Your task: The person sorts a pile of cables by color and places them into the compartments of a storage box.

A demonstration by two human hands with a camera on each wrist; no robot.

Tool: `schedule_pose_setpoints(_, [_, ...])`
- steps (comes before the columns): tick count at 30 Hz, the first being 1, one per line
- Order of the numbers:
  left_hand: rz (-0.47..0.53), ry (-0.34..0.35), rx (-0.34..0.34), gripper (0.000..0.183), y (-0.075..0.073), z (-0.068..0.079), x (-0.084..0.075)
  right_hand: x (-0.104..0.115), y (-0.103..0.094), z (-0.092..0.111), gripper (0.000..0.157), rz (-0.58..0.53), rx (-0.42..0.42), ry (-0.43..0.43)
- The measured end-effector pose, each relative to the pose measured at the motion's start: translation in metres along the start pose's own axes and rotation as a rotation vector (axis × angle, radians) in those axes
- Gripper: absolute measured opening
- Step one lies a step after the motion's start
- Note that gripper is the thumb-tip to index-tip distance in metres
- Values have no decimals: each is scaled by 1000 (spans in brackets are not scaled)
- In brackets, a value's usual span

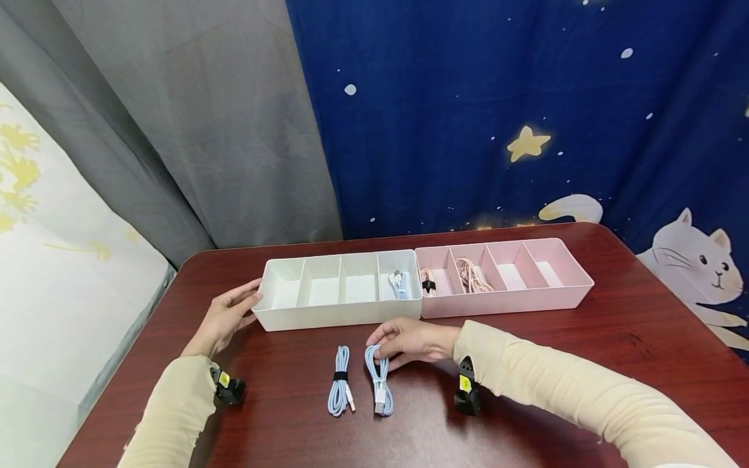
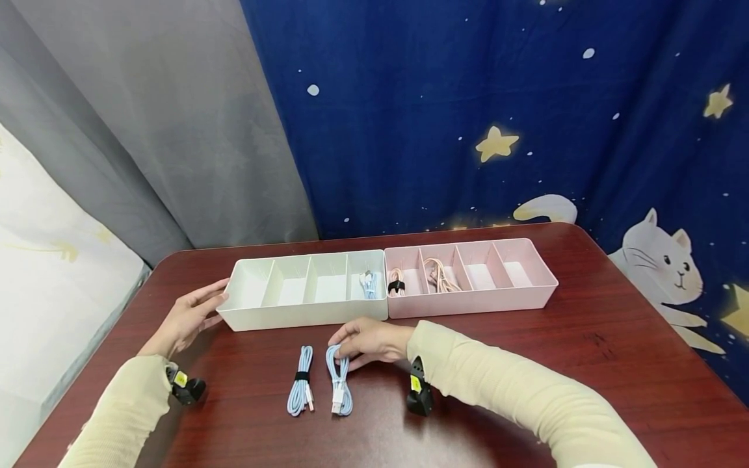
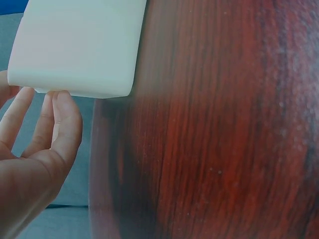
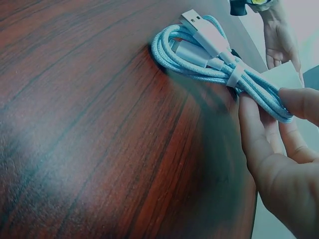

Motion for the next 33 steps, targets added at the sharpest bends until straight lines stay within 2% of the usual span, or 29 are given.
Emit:
schedule_pose_setpoints(18, [19,4,0,61,-1,-1,2,8,0,4,21,26,-21,14])
schedule_pose_setpoints(33, [27,-2,6,60,-1,-5,4,24,-3,11,21,63,-33,-10])
Point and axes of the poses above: each hand's wrist, its own z-axis away from the middle knuckle, its own y-axis out of the palm, x = y × z, the point moved 7 cm from there along -z, towards the middle knuckle, and after that the axes turned 2 degrees about z, right-handed, at the moved point
